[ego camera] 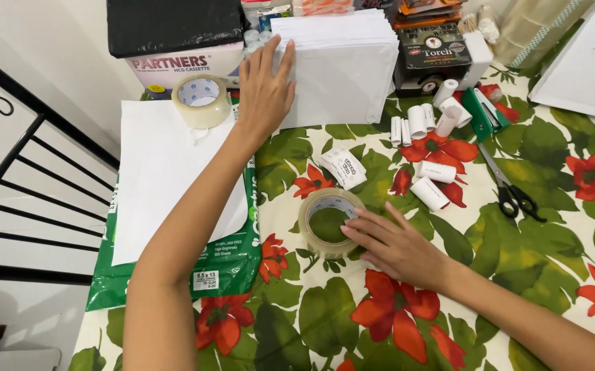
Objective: Preparing small paper bags by folding paper and sealing them with tape.
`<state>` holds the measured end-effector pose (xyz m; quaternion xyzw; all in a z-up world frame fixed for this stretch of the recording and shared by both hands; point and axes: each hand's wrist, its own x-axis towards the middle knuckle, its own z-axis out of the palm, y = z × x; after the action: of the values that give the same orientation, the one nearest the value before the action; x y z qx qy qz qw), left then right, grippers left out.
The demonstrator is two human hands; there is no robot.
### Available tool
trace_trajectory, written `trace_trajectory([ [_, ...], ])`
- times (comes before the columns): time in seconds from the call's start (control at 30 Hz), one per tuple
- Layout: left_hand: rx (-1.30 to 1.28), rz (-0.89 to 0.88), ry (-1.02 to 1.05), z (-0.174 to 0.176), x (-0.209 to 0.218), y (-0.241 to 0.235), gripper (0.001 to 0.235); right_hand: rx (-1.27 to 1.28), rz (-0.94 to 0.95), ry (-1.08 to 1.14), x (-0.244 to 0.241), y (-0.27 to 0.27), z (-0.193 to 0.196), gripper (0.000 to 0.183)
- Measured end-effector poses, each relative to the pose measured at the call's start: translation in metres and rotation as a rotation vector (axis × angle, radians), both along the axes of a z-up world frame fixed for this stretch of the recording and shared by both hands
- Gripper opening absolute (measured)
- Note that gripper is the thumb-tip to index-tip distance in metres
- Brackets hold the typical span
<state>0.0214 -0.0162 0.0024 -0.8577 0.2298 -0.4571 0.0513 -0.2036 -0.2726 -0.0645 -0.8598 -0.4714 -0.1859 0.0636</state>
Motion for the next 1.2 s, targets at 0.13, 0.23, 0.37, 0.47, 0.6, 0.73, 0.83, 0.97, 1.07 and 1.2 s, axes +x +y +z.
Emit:
trace_trajectory([
  [0.13,-0.017,-0.029,0.055,-0.004,0.005,-0.001,0.051,0.092,0.061,0.038,0.002,-0.008,0.007,0.04],
  [0.23,-0.004,-0.029,0.043,-0.004,0.002,0.002,0.052,0.077,0.028,0.056,-0.001,-0.018,0.012,0.034],
  [0.37,0.003,-0.067,0.039,-0.002,-0.002,0.004,0.054,0.107,-0.015,0.119,-0.003,-0.03,0.019,0.031],
  [0.47,-0.008,-0.14,-0.032,0.004,-0.005,0.005,0.048,0.096,-0.064,0.109,0.002,-0.042,0.015,0.029],
  [0.6,-0.107,-0.294,-0.099,0.012,-0.001,0.006,0.031,0.097,-0.176,0.132,0.007,-0.055,0.004,0.023],
  [0.73,-0.241,-0.451,0.027,0.011,0.013,0.008,0.018,-0.044,-0.307,0.149,0.011,-0.064,0.008,0.027],
  [0.83,-0.289,-0.46,0.086,0.016,0.019,0.009,0.021,-0.087,-0.365,0.141,0.014,-0.067,0.012,0.028],
  [0.97,-0.404,-0.46,0.029,0.027,0.014,0.007,0.011,-0.101,-0.399,0.1,0.013,-0.066,0.017,0.026],
  [1.07,-0.488,-0.547,0.035,0.042,0.0,0.004,0.006,-0.134,-0.455,0.1,0.011,-0.065,0.02,0.025],
  [1.2,-0.582,-0.64,0.098,0.054,-0.015,0.004,0.008,-0.189,-0.574,0.188,0.01,-0.063,0.032,0.03],
])
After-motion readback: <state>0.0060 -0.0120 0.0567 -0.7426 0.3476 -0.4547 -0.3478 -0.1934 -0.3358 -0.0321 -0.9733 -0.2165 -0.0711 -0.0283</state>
